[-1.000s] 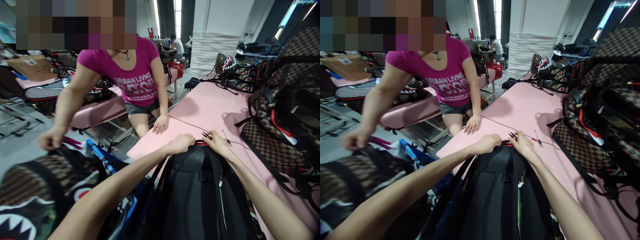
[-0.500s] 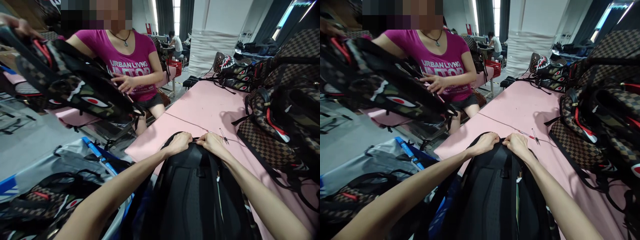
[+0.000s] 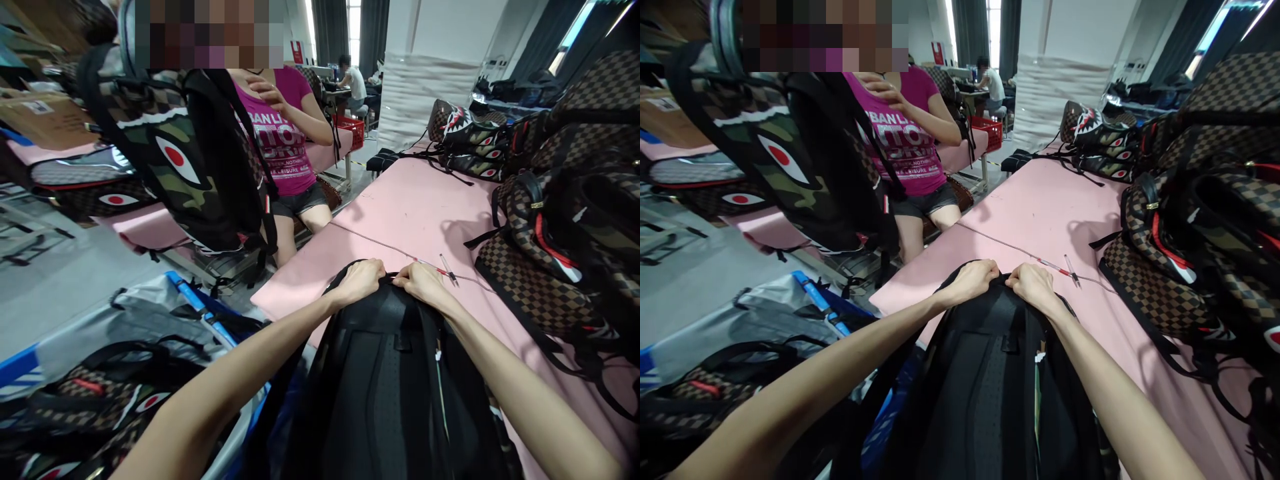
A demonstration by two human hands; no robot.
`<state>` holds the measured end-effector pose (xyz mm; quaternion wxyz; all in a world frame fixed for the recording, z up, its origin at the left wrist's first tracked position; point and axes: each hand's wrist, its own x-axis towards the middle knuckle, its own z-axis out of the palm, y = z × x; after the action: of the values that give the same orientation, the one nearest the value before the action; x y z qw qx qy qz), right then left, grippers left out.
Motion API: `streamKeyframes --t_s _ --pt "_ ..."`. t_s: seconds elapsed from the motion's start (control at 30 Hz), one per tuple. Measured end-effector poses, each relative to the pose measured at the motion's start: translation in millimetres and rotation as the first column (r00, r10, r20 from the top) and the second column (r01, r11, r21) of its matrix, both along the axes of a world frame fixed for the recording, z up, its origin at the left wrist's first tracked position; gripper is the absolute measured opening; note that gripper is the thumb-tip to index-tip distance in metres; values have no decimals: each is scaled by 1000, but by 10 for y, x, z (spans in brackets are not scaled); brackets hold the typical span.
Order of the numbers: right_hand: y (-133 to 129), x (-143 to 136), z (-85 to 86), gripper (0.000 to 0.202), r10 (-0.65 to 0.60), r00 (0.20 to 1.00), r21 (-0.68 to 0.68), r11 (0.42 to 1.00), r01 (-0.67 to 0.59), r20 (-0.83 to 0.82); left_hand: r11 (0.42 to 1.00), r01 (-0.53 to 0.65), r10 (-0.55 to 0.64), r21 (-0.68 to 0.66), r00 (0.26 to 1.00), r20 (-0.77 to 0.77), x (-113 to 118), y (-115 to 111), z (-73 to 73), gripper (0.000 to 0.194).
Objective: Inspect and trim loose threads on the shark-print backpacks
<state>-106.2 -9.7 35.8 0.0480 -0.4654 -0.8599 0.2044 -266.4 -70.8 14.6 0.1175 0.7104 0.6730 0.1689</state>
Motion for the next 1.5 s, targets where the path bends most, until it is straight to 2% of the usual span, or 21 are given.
streamKeyframes --t_s 0.1,0.17,0.23,0.3,0.33,0.4,0.43,0.5,0.53,0.6,0.7,0.77,0.83,0.93,1.0,1.13,1.2,1.27,1.37,1.43,1.5 --pt "85 123 -50 27 -35 960 -191 981 -19 -278 987 89 -82 131 995 -59 -60 -263 155 22" --pt "141 201 -92 33 -166 870 -286 958 29 -464 966 122 -99 227 989 -111 -174 -525 229 28" --pt "169 222 -121 39 -306 774 -322 936 139 -555 982 -41 45 186 999 -14 -351 -760 267 39" --pt "143 146 -118 37 -337 752 -307 933 188 -567 979 -205 204 -7 969 142 -556 -903 293 41" --pt "105 68 -102 35 -286 774 -279 949 147 -565 967 -215 243 -139 942 232 -651 -936 309 39" --pt "-14 -153 -48 32 -32 823 -184 979 -88 -566 923 -68 251 -379 853 458 -792 -948 353 39" --pt "-86 -281 -16 31 131 815 -126 962 -242 -565 890 54 252 -453 770 586 -833 -940 374 41" --pt "-222 -522 41 31 373 754 -50 881 -471 -541 814 301 285 -497 539 793 -861 -932 394 43" --pt "-274 -617 63 30 426 743 -51 851 -523 -516 793 381 295 -474 441 848 -857 -943 386 43" --pt "-324 -724 89 30 445 767 -129 822 -555 -463 770 467 324 -434 300 897 -844 -1016 324 44" --pt "-262 -682 94 32 425 799 -257 790 -557 -425 770 504 370 -392 148 917 -874 -1307 147 49" --pt "-160 -571 83 33 380 817 -267 812 -519 -435 790 475 401 -388 78 913 -929 -1627 11 55" --pt "-57 -445 69 34 323 838 -250 852 -460 -440 805 421 443 -419 44 895 -969 -1994 -109 55" --pt "23 -298 76 40 260 860 -272 874 -402 -438 812 338 487 -476 58 872 -929 -2452 -222 48" --pt "10 -248 109 45 209 876 -306 880 -362 -435 834 299 468 -463 60 882 -839 -2615 -247 47" --pt "-127 -239 213 48 139 891 -322 899 -296 -432 877 289 404 -385 -8 915 -656 -2698 -231 43" --pt "-251 -241 250 43 144 892 -265 924 -277 -429 884 296 389 -361 -39 920 -598 -2720 -229 39" --pt "-453 -215 255 38 122 882 -129 971 -201 -455 888 306 381 -343 -72 922 -549 -2759 -237 38" --pt "-991 -96 187 38 -26 792 33 998 58 -610 891 315 378 -326 -123 917 -458 -2829 -243 38" --pt "-1519 27 89 42 -166 684 -58 982 177 -710 902 305 367 -307 -162 916 -380 -2868 -226 37" --pt "-2130 152 -42 43 -275 636 -241 960 141 -721 913 292 351 -284 -211 912 -297 -2895 -195 35"
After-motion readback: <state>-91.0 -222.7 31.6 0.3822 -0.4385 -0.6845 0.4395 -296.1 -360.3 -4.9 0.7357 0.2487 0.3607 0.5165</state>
